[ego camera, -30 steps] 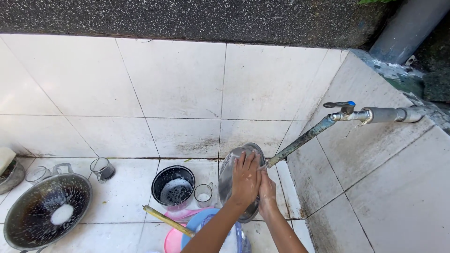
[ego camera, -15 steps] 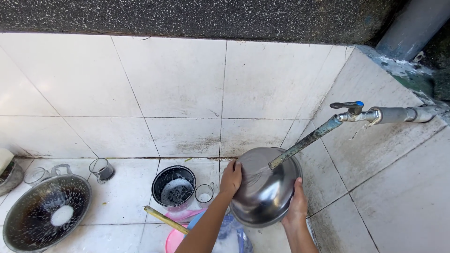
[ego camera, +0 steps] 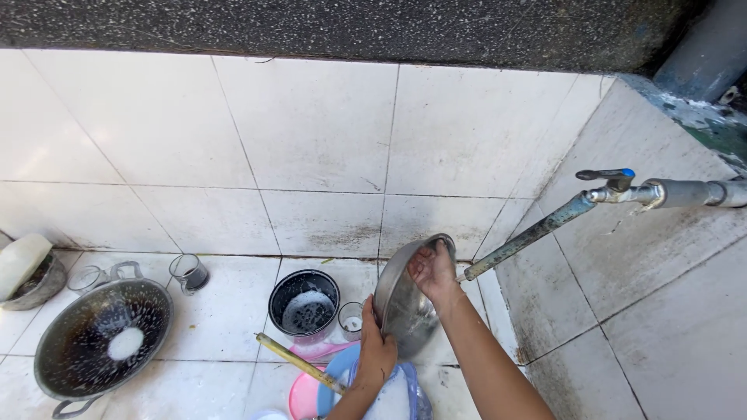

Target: Washing and rinsing various kitchenware including bowls, plates, and a wok under a tap

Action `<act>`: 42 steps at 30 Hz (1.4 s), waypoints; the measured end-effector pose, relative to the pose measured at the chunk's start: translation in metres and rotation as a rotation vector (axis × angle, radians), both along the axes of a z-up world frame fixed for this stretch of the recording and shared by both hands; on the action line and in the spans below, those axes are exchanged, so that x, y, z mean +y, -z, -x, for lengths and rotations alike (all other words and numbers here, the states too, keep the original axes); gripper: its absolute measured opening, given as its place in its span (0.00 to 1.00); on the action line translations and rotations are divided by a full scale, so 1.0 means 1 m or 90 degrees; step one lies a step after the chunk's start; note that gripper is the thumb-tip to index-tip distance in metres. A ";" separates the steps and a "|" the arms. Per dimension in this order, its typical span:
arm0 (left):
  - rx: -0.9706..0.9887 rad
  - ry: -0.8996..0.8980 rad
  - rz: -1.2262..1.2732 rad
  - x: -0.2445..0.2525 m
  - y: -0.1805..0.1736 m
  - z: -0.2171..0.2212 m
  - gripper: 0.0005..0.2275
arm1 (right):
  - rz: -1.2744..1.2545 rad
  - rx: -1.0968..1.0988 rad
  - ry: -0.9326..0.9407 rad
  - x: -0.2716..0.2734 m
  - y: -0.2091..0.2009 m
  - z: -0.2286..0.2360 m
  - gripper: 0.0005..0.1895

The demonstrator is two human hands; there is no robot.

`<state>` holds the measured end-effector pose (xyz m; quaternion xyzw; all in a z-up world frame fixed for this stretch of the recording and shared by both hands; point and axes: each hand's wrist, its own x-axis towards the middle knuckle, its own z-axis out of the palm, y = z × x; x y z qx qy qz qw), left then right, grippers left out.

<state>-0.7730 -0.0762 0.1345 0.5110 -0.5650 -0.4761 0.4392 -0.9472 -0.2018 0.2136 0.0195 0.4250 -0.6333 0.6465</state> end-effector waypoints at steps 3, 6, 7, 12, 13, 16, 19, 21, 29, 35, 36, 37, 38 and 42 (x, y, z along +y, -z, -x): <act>0.100 -0.017 -0.226 0.013 -0.017 0.002 0.40 | -0.014 0.024 -0.040 -0.036 0.047 0.002 0.13; 0.194 -0.036 -0.482 0.033 -0.059 -0.003 0.36 | -0.060 0.002 -0.042 -0.044 0.064 0.008 0.17; 0.278 -0.033 -0.553 0.040 -0.074 -0.006 0.34 | -0.077 -0.032 -0.027 -0.043 0.067 0.010 0.19; 0.456 -0.037 -0.613 0.046 -0.044 -0.010 0.26 | -0.122 -0.082 -0.022 -0.025 0.077 0.020 0.20; 0.512 -0.024 -0.643 0.045 -0.034 -0.010 0.24 | -0.113 -0.105 -0.038 -0.024 0.086 0.026 0.21; 0.518 -0.009 -0.629 0.051 -0.018 -0.010 0.23 | -0.137 -0.104 -0.080 -0.002 0.083 0.014 0.23; 0.511 -0.025 -0.618 0.060 -0.001 -0.004 0.21 | -0.119 -0.085 -0.055 0.010 0.098 0.008 0.26; 0.533 -0.010 -0.627 0.066 0.014 0.004 0.21 | -0.084 -0.092 -0.080 0.013 0.117 0.015 0.22; 0.634 -0.106 -0.625 0.079 -0.013 0.000 0.22 | -0.066 0.453 -0.193 0.097 0.034 -0.033 0.24; 0.559 -0.145 -0.524 0.070 -0.030 -0.034 0.29 | -0.035 1.388 -0.177 0.186 0.006 -0.012 0.28; 0.544 -0.157 -0.530 0.069 -0.029 -0.039 0.29 | -0.114 1.103 -0.154 0.195 -0.008 -0.013 0.38; 0.528 -0.168 -0.537 0.068 -0.029 -0.042 0.29 | -0.177 0.815 -0.129 0.205 -0.022 -0.013 0.52; 0.527 -0.168 -0.538 0.070 -0.031 -0.046 0.29 | -0.178 0.815 -0.129 0.211 -0.026 -0.017 0.52; 0.401 -0.052 -0.556 0.069 -0.017 -0.064 0.30 | -0.158 0.199 -0.256 0.217 0.045 -0.015 0.33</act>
